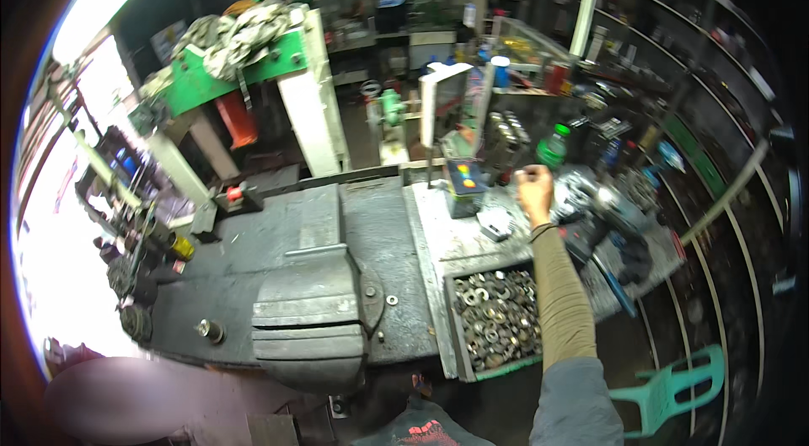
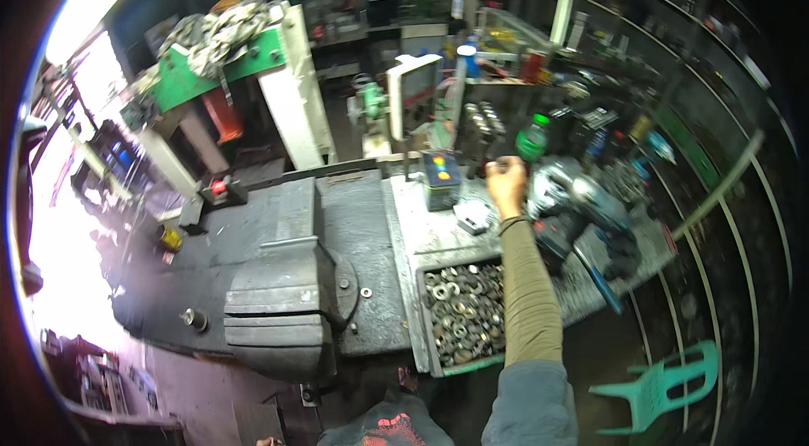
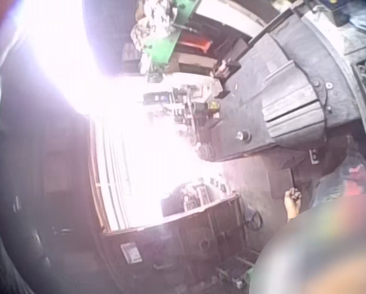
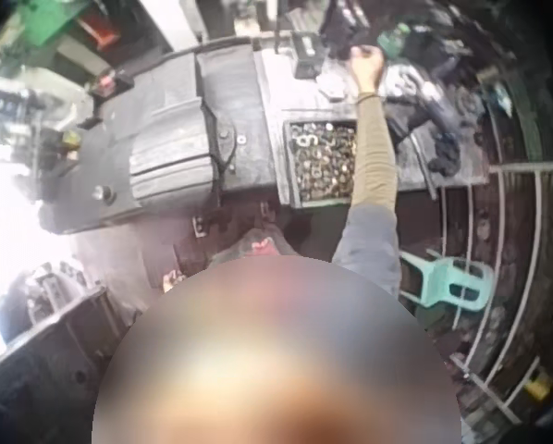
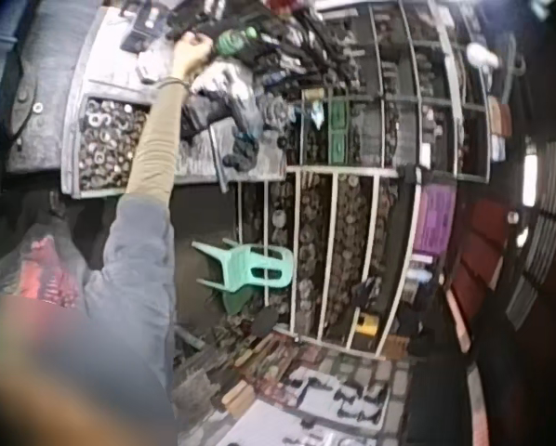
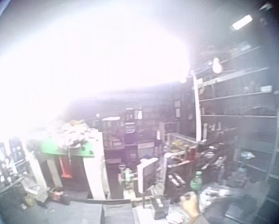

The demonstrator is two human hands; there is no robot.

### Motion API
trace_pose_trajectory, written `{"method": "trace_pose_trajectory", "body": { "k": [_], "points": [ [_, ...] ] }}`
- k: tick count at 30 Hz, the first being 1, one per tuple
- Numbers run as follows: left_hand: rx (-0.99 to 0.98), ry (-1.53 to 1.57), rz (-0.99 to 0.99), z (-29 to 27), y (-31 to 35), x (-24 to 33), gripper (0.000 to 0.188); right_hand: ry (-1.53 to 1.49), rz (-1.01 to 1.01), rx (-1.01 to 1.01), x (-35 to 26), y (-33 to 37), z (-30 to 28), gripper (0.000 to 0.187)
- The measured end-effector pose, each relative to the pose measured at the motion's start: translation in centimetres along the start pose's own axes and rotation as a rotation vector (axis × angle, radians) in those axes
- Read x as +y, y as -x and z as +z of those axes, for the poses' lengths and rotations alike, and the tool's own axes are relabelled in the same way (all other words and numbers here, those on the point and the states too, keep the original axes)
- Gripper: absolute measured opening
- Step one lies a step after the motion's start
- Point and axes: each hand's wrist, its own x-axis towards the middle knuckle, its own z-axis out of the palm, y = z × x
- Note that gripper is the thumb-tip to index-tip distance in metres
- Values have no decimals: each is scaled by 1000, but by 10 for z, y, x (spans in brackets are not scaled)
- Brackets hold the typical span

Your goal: The person retrieves a small cylindrical component and a wrench from a workbench, then repeatedly assembles and disassembles the component by hand. The person also picks up a fan and places it on a nearby machine before returning to the workbench to continue handling the small parts.

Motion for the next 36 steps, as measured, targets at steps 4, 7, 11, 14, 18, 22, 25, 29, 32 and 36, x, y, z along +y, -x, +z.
{"method": "trace_pose_trajectory", "body": {
  "k": [4, 7, 11, 14, 18, 22, 25, 29, 32, 36],
  "points": [
    [-17, 102, -27, 28, -11, -3, 16, 259, -91, 22, 53, -59, 34, 51],
    [20, 20, 14, 45, -7, -6, 16, 358, -85, -83, 75, -76, 42, 54],
    [-90, 34, 63, 67, 3, 2, 19, 136, 250, -253, 105, -97, 38, 54],
    [-104, 71, 7, 77, 13, 7, 28, -424, 434, -419, 124, -113, 21, 28],
    [-136, 125, 15, 72, 20, 18, 27, -717, 496, -457, 105, -142, -20, 30],
    [-172, 306, 100, 62, 20, 31, 23, -689, 92, -428, 26, -132, -38, 24],
    [-291, 401, 100, 54, 24, 44, 22, -955, 108, -676, -63, -84, -59, 23],
    [-368, 320, 55, 36, 28, 66, 24, -1068, 16, -941, -199, 37, -89, 23],
    [-417, 300, 134, 12, 26, 81, 32, -887, 35, -884, -289, 180, -102, 24],
    [-501, 290, 196, -40, 21, 104, 36, -699, 341, -1398, -390, 377, -124, 29]
  ]
}}
